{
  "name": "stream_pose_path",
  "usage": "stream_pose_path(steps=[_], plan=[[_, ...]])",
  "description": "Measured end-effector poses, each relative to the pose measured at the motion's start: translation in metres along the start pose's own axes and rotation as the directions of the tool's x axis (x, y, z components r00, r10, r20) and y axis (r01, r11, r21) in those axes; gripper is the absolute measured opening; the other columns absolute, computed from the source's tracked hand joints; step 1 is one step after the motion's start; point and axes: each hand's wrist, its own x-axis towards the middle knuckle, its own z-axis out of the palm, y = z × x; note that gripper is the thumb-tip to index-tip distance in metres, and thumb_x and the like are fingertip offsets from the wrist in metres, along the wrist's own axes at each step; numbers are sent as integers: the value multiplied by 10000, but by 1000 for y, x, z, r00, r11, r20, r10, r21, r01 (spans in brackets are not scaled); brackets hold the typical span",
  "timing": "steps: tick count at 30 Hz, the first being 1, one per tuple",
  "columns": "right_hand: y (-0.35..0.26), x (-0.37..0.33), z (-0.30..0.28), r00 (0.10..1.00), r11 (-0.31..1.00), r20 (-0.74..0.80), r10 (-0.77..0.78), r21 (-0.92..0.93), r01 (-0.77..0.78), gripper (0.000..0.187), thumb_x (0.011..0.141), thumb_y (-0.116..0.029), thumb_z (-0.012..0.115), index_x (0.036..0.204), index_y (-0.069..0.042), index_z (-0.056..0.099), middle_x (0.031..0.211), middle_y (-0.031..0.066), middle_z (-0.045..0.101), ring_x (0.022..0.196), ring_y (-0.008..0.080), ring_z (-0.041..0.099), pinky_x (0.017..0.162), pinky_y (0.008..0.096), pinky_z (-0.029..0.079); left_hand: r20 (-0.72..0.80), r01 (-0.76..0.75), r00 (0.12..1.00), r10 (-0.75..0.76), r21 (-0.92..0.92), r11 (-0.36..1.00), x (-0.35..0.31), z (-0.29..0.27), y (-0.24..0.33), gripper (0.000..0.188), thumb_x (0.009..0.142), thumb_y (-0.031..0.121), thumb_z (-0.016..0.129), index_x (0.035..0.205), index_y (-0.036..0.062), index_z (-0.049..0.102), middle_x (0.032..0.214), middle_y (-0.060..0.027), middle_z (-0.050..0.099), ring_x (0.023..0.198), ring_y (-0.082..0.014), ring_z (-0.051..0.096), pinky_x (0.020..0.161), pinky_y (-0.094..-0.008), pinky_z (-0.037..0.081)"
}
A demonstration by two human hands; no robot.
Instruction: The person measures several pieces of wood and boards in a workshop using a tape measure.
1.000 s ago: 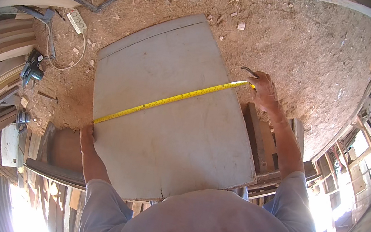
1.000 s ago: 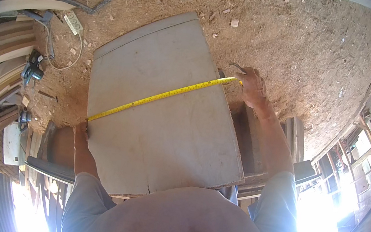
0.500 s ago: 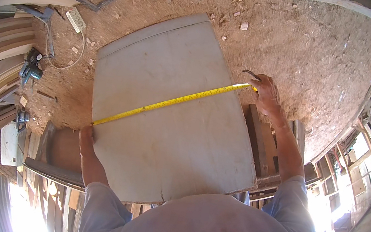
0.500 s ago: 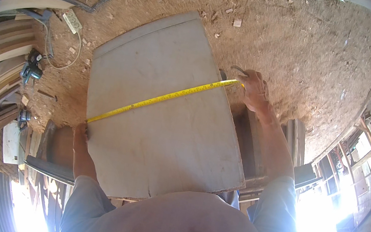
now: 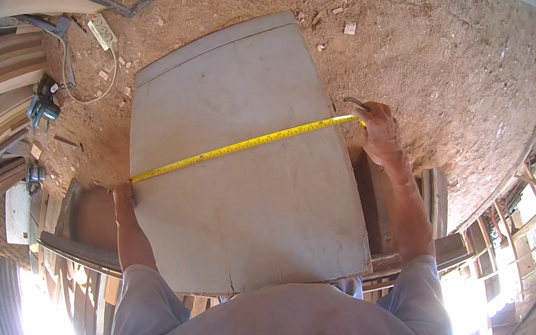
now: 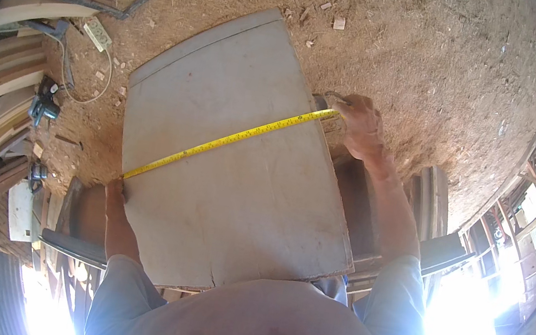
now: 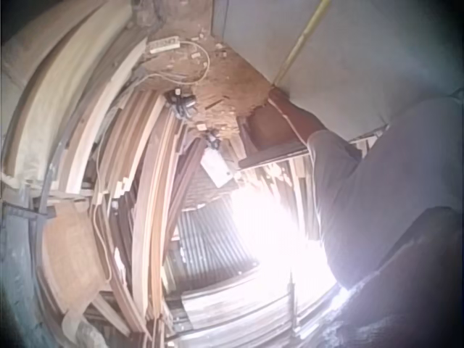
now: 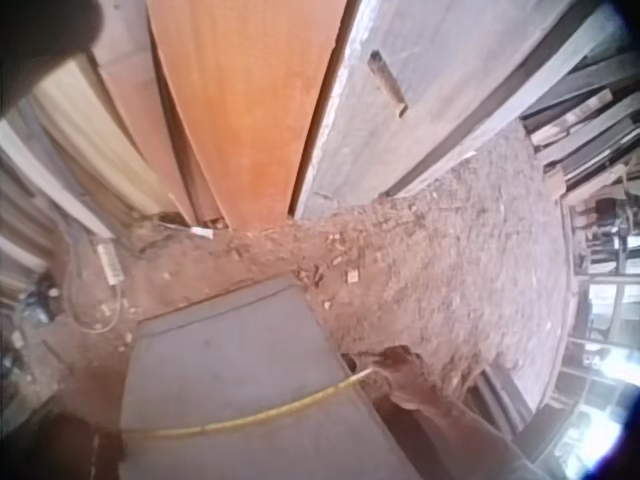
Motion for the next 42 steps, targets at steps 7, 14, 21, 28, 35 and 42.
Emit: stream_pose_path(steps=[7, 14, 21, 28, 35, 42], plan=[[-47, -7, -15, 963, 990, 227, 143, -13, -144, 431, 814, -108, 644, 1243, -127, 610, 1086, 116, 589, 1041, 329, 552, 893, 448, 484, -302, 268, 937, -173, 309, 912, -84, 53, 147, 685, 942, 575, 420, 1290, -5, 526, 1200, -251, 590, 1156, -386, 543, 945, -511, 440], [-86, -32, 0, 961, 967, 116, 249, 31, -254, 408, 828, -142, 624, 1231, -94, 571, 1110, 161, 583, 1066, 373, 550, 872, 494, 508, -186, 205, 973, -135, 433, 878, -177, 84, 175, 809, 970, 589, 332, 1560, 66, 152, 1577, -307, 129, 1455, -502, 106, 1147, -637, 93], [-102, -40, 30, 907, 910, 92, 411, -111, -401, 413, 856, -166, 605, 1260, -99, 550, 1174, 143, 570, 1161, 365, 501, 884, 526, 492, 0, 28, 1000, -31, 389, 921, -298, 140, 296, 816, 965, 530, 352, 1560, 32, 103, 1596, -298, 23, 1456, -527, -23, 1150, -644, 2], [-105, -43, 50, 889, 879, -6, 457, -148, -453, 363, 890, -195, 568, 1248, -132, 564, 1169, 105, 576, 1141, 327, 514, 864, 511, 478, -36, -16, 999, 28, 310, 951, -301, 150, 301, 825, 954, 493, 379, 1551, 0, 96, 1598, -292, 11, 1463, -508, -43, 1148, -648, -19], [-106, -41, 61, 886, 863, -86, 456, -199, -464, 321, 895, -212, 577, 1208, -141, 582, 1130, 83, 580, 1117, 304, 526, 842, 494, 479, -19, 2, 1000, 4, 320, 947, -301, 147, 303, 823, 962, 510, 382, 1555, 18, 94, 1604, -275, 18, 1475, -475, -36, 1159, -629, -14], [-104, -35, 65, 900, 875, -91, 427, -211, -436, 335, 917, -239, 566, 1239, -146, 572, 1145, 74, 575, 1115, 291, 529, 857, 489, 464, -15, 0, 1000, 5, 308, 951, -304, 143, 306, 816, 964, 493, 382, 1553, 11, 90, 1599, -287, 24, 1477, -469, -37, 1158, -627, -23]])
